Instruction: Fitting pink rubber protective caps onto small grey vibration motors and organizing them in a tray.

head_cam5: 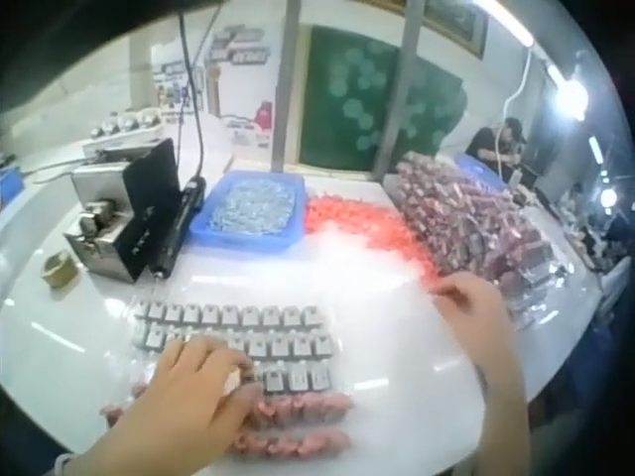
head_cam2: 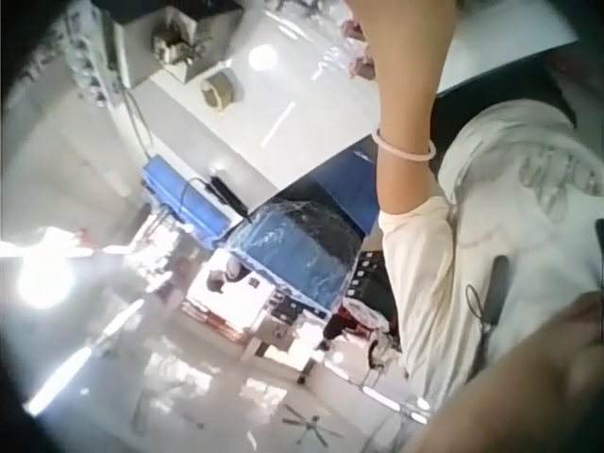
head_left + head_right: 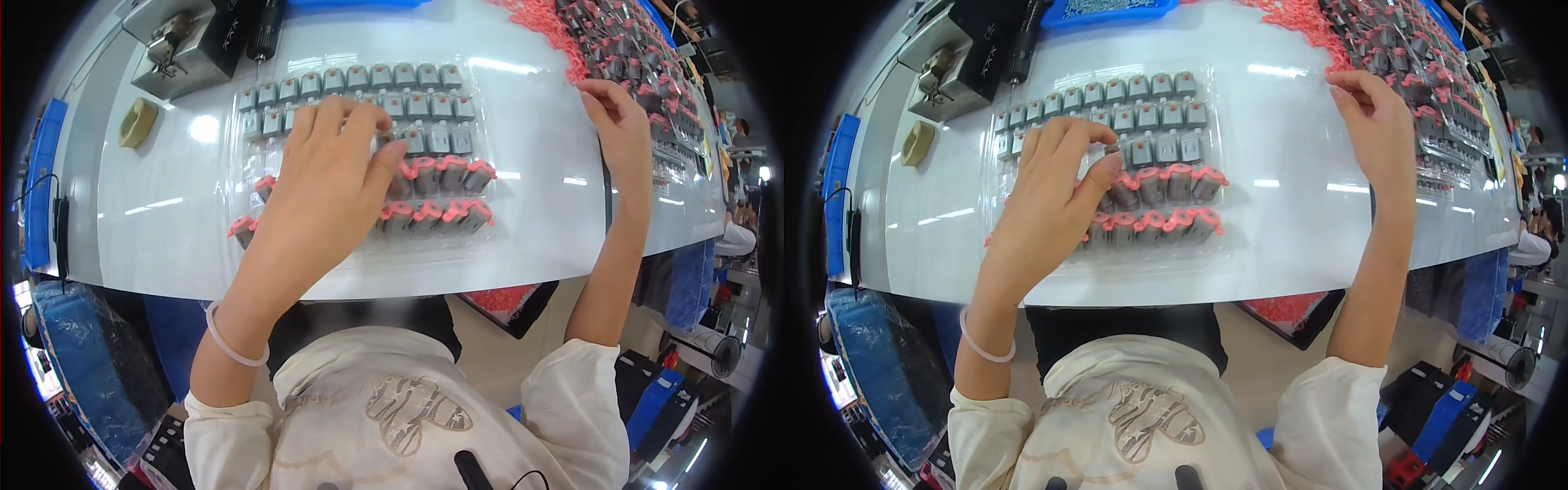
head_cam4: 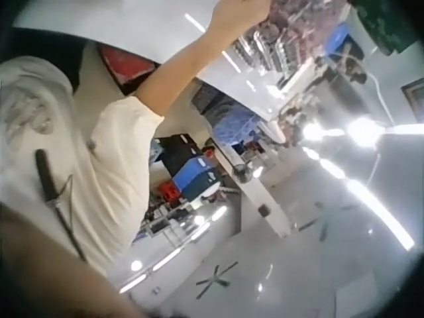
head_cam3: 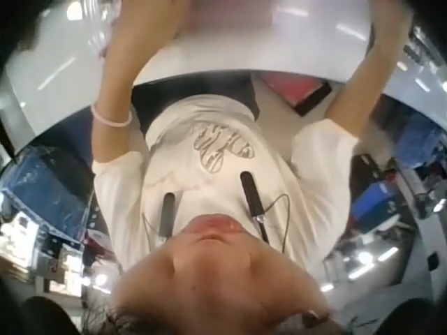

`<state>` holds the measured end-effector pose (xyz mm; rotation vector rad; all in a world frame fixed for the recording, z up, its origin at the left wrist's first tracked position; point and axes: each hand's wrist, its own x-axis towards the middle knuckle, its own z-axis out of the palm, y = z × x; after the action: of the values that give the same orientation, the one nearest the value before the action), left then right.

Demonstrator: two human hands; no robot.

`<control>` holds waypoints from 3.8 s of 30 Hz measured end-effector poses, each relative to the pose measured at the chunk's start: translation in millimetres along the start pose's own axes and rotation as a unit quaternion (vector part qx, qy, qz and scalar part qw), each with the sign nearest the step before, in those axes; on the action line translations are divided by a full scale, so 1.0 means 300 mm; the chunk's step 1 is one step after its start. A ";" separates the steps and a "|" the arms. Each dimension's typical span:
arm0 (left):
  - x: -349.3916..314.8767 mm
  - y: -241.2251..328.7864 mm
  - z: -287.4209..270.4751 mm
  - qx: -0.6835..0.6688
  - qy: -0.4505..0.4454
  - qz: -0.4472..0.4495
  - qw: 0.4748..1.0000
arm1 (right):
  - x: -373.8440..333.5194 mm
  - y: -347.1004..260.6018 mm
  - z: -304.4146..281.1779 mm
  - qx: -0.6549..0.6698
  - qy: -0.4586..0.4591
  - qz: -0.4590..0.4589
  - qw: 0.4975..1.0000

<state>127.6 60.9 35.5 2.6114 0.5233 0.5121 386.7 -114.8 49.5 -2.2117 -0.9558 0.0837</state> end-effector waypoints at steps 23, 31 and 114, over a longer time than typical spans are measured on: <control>-0.236 -0.011 -0.126 -0.664 0.042 -0.120 0.737 | 0.232 0.079 0.106 -0.200 -0.067 -0.042 0.976; -0.443 -0.014 -0.126 -0.717 0.010 -0.236 0.656 | -0.111 -0.348 0.131 0.273 -0.249 -0.114 0.922; -0.519 -0.166 -0.240 -0.505 0.203 -0.215 0.811 | -0.210 -0.641 0.604 0.023 -0.187 -0.342 0.921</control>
<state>-51.0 59.0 31.0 1.3131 0.6934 0.8857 165.5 40.9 24.0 -1.7285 -1.8657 0.2032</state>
